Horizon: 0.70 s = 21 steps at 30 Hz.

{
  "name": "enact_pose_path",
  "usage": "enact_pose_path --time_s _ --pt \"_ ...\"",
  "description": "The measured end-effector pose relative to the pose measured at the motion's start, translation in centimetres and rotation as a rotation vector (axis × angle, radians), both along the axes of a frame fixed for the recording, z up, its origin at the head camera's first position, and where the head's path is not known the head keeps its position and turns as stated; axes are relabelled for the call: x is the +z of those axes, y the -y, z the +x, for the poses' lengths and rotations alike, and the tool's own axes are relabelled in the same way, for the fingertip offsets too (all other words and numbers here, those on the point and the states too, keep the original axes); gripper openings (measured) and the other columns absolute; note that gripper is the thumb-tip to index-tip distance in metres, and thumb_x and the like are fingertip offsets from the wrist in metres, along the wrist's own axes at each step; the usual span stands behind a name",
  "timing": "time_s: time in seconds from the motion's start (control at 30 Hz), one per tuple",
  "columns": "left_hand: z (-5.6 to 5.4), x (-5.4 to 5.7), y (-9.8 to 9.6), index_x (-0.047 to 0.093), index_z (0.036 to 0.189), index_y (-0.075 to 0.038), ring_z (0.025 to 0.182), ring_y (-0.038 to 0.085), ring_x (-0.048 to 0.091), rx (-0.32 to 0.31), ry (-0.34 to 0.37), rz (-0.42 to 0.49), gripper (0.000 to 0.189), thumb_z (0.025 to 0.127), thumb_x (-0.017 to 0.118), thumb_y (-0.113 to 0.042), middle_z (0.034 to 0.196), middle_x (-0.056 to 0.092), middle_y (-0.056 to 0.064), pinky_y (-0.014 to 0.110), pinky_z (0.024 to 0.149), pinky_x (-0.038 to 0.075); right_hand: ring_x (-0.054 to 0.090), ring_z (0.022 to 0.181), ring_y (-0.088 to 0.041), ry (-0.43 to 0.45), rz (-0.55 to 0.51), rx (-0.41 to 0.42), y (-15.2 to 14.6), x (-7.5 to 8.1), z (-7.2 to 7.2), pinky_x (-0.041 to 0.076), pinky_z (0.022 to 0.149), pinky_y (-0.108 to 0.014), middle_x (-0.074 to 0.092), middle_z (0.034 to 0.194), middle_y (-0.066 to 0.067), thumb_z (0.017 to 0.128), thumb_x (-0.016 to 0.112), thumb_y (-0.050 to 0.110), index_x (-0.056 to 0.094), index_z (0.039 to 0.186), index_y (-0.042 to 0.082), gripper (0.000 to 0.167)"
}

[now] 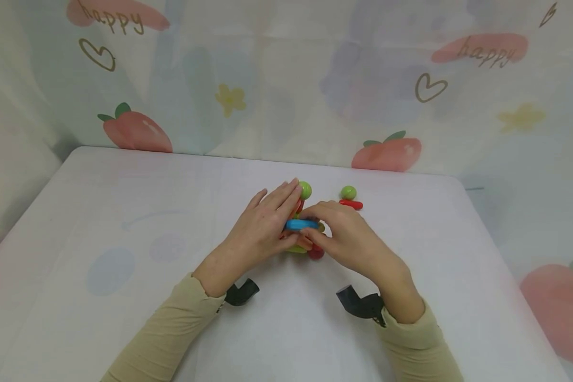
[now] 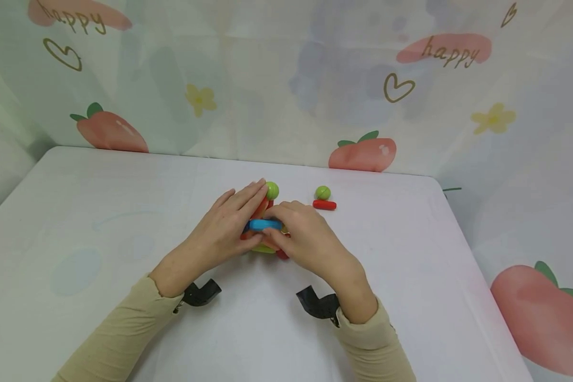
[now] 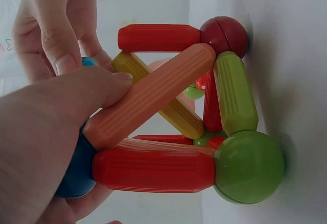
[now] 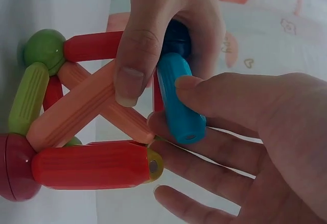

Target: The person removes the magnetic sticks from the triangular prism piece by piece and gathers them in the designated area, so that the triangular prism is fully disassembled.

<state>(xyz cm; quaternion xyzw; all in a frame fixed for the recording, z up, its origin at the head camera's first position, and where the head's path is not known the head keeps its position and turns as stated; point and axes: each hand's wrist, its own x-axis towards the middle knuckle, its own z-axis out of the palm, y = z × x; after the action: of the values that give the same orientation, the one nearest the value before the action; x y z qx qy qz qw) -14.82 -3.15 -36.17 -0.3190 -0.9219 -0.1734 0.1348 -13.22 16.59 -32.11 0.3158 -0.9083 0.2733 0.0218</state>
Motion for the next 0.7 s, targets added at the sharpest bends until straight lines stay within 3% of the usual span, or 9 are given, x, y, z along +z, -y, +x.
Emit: enact_pose_path --time_s 0.27,0.4,0.7 --pt "0.0 0.1 -0.1 0.035 0.153 -0.006 0.145 0.025 0.041 0.007 0.012 0.003 0.085 0.085 0.077 -0.037 0.158 0.039 0.009 0.055 0.115 0.036 0.063 0.091 -0.015 -0.028 0.020 -0.030 0.0 -0.2 0.0 0.056 0.081 -0.033 0.073 0.102 -0.001 0.088 0.075 0.015 0.072 0.113 0.008 0.026" --pt "0.0 0.1 -0.1 0.036 0.153 -0.006 0.145 0.025 0.040 0.011 0.016 -0.002 0.084 0.085 0.077 -0.034 0.159 0.038 0.009 0.055 0.115 0.036 0.064 0.088 -0.017 -0.079 0.068 -0.089 -0.2 -0.4 -0.3 0.056 0.076 -0.034 0.073 0.099 -0.002 0.088 0.076 0.017 0.073 0.111 0.007 0.025" --pt "0.0 0.1 -0.2 0.035 0.153 -0.006 0.146 0.026 0.038 0.015 0.033 -0.009 0.086 0.085 0.078 -0.035 0.159 0.037 0.009 0.055 0.116 0.034 0.068 0.092 -0.021 -0.080 0.034 -0.134 -1.2 -0.4 -1.0 0.058 0.084 -0.042 0.074 0.102 -0.008 0.086 0.077 0.012 0.072 0.111 0.003 0.027"
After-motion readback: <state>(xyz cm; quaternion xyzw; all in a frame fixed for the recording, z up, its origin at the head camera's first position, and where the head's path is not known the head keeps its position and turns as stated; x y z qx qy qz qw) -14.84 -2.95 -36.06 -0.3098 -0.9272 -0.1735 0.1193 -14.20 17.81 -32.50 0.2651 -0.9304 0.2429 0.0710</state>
